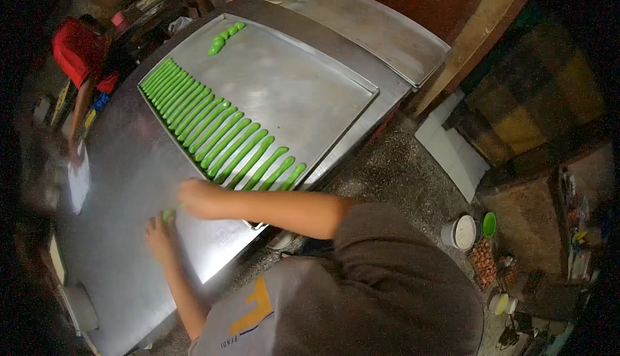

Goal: The person rolls pieces of green dough into long strips on a metal table by hand and arranges the strips in rows on a baking tray.

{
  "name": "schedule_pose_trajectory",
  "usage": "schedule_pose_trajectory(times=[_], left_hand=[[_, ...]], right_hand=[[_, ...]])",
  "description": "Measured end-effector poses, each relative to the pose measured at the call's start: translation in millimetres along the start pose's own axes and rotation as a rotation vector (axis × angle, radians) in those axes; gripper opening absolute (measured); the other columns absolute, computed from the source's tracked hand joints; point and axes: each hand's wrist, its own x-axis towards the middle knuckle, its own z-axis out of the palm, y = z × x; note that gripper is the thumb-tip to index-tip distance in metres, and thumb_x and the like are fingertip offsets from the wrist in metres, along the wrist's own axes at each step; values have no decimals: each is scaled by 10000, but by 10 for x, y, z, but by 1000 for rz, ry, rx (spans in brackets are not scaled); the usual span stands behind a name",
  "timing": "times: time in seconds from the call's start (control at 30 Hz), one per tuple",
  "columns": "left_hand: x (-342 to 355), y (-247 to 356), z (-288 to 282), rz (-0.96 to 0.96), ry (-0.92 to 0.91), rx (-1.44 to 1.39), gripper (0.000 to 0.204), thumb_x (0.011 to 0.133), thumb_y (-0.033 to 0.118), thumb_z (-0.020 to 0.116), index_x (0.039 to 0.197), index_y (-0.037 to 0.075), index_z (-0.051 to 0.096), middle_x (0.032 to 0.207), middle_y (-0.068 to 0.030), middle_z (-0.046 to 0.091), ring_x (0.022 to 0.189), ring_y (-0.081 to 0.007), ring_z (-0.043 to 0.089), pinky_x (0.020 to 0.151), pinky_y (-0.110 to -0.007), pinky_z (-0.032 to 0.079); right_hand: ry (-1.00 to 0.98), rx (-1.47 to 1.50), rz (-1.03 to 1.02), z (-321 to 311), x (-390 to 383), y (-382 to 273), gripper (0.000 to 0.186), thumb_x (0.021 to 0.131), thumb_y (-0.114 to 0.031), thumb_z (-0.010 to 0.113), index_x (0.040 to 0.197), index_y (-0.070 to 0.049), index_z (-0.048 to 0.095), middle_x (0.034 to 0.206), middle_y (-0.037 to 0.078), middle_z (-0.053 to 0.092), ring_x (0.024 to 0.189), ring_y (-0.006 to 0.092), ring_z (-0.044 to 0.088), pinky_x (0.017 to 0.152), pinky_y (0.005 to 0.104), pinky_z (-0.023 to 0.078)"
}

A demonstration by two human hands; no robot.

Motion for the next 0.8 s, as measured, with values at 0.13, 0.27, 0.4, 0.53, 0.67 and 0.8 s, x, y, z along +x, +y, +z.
schedule_pose_trajectory(times=[0.13,0.27,0.4,0.53,0.67,0.8], left_hand=[[32,-400,266,-223,190,-335,277,899,287,600,1098,97,626,1052,-119,578,924,-347,572,764,-420,473],[79,-557,186,-506,123,-159,360,893,296,613,1159,54,601,1150,-184,558,1017,-370,561,839,-434,468],[117,66,-99,-297,296,468,472,884,329,617,1262,57,541,1303,-210,487,1171,-392,483,977,-439,400],[202,709,126,-56,18,-560,451,944,255,532,1325,21,471,1377,-201,424,1233,-342,450,1034,-401,344],[131,1640,159,-382,-136,-1332,485,943,3,422,1418,-17,326,1461,-123,356,1306,-222,379,1076,-313,292],[79,1825,183,-388,-26,-1381,599,864,-141,384,1438,9,303,1509,-152,273,1375,-231,297,1108,-308,237]], right_hand=[[113,1148,564,-1086,-867,-165,294,906,-128,577,1170,1,582,1116,122,610,1003,207,592,870,337,491],[579,1394,414,-1541,-1804,260,311,927,-216,523,1158,-8,515,1100,116,565,1001,196,560,856,313,502],[819,127,662,-2111,-2392,930,196,862,-220,633,1005,-86,634,932,67,615,878,207,603,761,351,495],[872,-731,864,-2707,-2365,1234,278,847,-299,645,995,-64,663,898,136,645,863,297,629,751,397,489],[655,-618,985,-3014,-2285,1521,292,834,-330,644,957,-68,683,950,172,636,884,348,614,766,425,481],[621,-801,933,-3050,-2389,1736,224,818,-286,644,927,-99,704,937,130,651,853,353,618,753,435,485]])
